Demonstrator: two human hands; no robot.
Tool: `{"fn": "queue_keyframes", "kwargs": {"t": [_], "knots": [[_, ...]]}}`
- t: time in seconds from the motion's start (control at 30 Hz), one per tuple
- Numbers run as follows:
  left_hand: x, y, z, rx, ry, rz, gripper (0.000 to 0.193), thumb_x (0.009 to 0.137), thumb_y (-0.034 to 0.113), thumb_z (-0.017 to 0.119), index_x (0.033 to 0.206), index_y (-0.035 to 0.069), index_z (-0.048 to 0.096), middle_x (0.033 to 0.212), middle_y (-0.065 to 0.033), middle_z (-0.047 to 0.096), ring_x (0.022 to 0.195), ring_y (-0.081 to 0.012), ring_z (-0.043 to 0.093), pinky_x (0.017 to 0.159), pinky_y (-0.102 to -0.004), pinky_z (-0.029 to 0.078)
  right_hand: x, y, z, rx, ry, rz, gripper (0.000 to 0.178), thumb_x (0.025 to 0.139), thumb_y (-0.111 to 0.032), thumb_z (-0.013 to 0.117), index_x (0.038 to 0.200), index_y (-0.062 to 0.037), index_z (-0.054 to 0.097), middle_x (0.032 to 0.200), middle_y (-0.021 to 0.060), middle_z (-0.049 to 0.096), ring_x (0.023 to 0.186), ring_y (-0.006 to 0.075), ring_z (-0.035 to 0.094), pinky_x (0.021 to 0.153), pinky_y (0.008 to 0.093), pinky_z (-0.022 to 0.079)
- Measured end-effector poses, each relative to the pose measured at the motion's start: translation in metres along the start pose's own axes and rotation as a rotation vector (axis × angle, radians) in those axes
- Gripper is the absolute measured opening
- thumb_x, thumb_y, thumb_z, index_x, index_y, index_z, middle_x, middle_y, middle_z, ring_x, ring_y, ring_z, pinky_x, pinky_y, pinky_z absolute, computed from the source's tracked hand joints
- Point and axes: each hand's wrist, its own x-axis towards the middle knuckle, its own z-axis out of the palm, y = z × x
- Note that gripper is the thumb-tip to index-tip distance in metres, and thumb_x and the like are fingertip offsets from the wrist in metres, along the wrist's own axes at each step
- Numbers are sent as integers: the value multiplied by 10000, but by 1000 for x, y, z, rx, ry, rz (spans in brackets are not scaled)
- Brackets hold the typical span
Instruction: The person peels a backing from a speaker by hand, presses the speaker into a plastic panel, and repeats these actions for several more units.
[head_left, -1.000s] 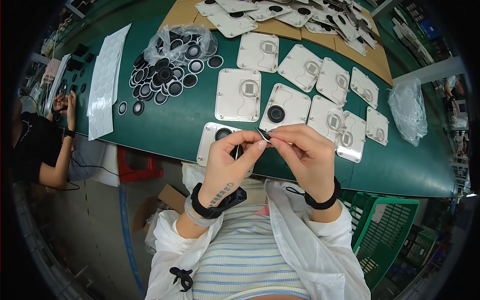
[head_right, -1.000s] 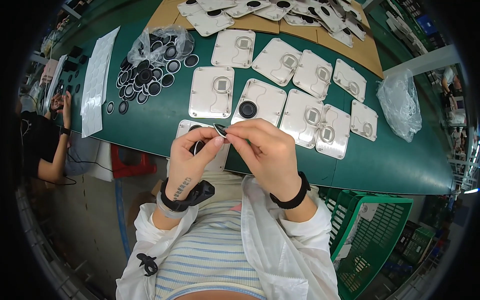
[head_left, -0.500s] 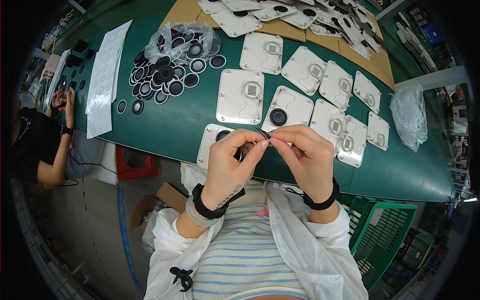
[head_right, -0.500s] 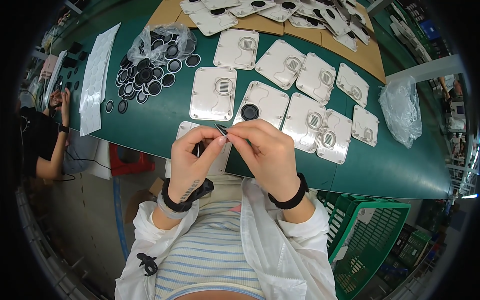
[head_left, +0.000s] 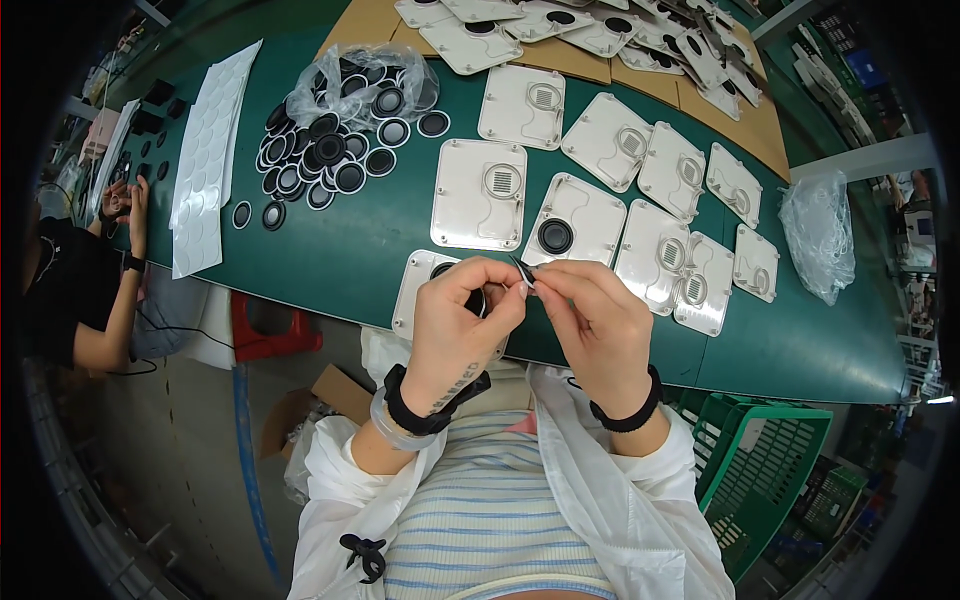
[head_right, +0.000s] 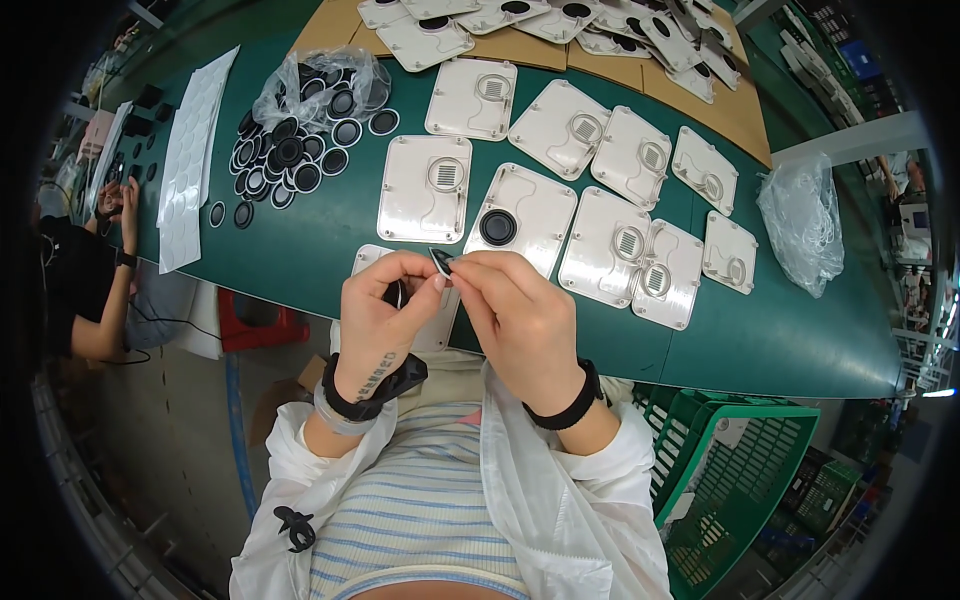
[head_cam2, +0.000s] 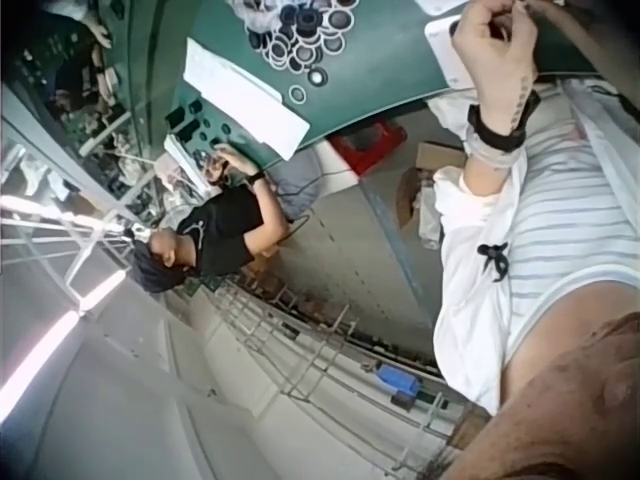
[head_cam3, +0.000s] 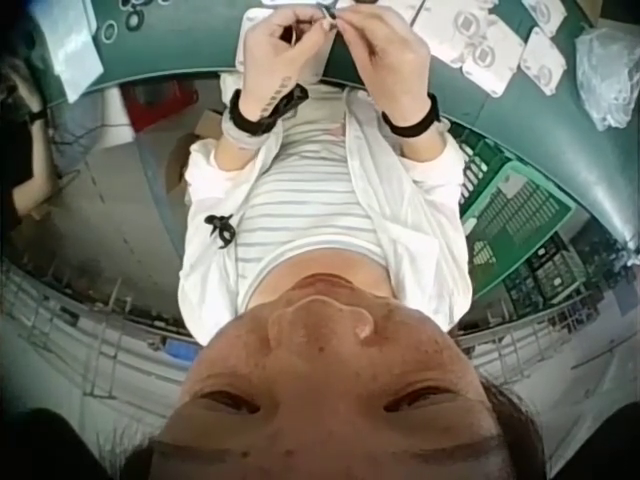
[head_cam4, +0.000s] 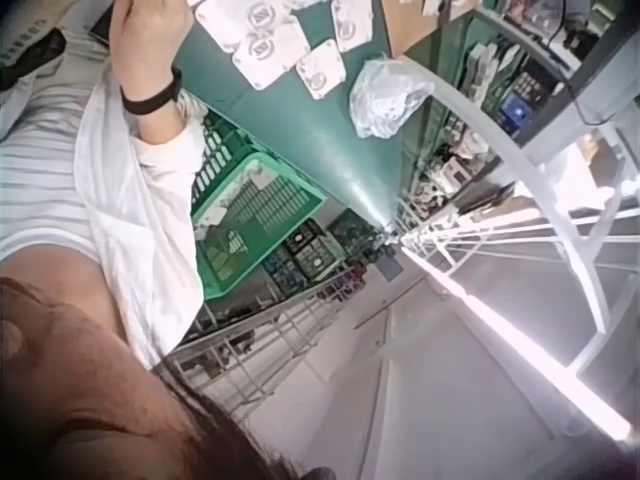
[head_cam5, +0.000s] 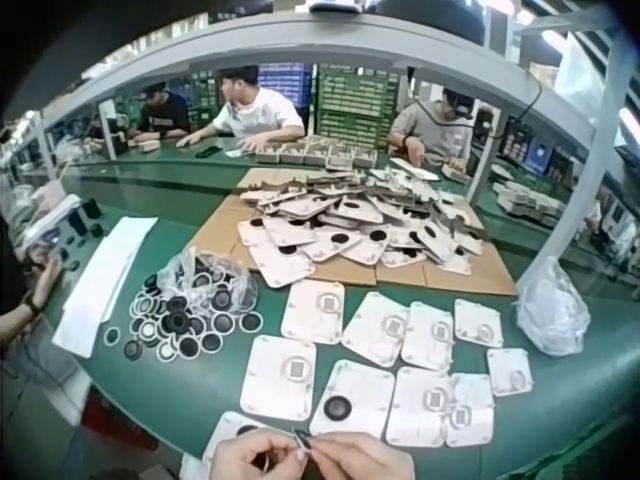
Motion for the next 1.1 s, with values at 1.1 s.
{"fn": "queue_keyframes", "kwargs": {"t": [1.1], "knots": [[13,2,1,413,83,279,74,807,24,637,866,1,599,776,-96,592,580,-200,553,507,-289,424,9,17,15,-63,63,-36,144,732,8,712,867,-15,667,891,103,674,612,157,611,481,214,460]]}}
